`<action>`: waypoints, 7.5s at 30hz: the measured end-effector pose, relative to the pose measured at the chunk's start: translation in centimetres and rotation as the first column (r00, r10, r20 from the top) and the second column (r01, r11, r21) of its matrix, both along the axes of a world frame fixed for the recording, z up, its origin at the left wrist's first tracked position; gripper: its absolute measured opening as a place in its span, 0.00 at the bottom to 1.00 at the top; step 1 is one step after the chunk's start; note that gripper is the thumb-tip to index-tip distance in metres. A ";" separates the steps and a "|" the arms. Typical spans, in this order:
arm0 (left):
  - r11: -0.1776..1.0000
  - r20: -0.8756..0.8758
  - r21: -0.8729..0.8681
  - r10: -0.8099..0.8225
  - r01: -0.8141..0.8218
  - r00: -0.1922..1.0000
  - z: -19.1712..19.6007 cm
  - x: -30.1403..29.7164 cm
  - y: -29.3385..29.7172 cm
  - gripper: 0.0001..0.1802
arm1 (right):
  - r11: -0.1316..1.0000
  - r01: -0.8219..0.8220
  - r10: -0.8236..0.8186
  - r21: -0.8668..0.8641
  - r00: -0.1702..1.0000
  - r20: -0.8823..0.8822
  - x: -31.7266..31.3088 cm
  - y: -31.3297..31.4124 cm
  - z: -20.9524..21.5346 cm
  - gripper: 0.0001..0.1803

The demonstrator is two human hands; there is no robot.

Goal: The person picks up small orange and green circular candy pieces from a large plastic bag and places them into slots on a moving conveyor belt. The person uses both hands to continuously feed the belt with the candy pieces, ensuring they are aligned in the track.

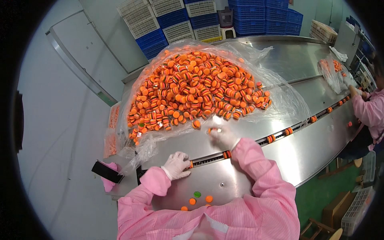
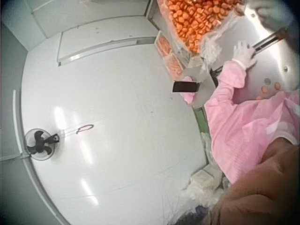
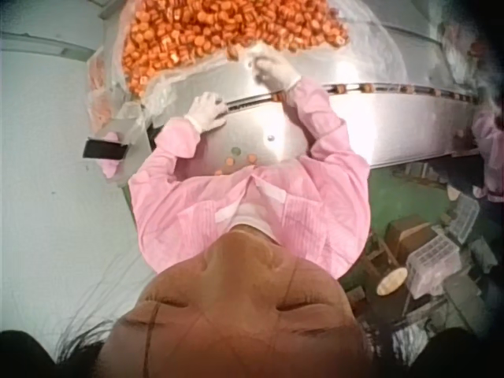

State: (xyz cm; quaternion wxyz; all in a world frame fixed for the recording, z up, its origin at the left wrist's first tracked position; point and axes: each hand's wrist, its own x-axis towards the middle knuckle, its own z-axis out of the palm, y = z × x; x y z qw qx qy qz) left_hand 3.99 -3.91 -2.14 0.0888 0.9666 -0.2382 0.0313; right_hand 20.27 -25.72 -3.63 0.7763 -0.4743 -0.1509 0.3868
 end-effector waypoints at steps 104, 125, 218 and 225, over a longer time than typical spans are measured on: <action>0.953 0.081 -0.261 0.178 -0.151 0.981 0.0 3.0 -2.4 0.08 | 0.220 0.826 0.438 -0.520 0.393 0.809 -7.4 -5.5 -1.7 0.18; 0.995 -0.059 -0.048 0.084 -0.087 0.995 1.0 1.8 -5.2 0.09 | 0.263 0.864 0.702 -0.430 0.135 0.699 -1.6 -17.7 1.2 0.17; 0.856 0.197 -0.246 0.503 -0.455 0.841 -3.0 3.4 3.6 0.13 | 0.702 0.599 0.331 -0.384 0.203 0.922 -4.8 6.2 -3.3 0.09; 0.851 -0.211 -0.327 0.358 -0.411 0.909 -2.9 2.3 6.0 0.14 | 0.810 0.525 0.212 -0.263 0.156 0.965 -4.4 5.6 -3.0 0.09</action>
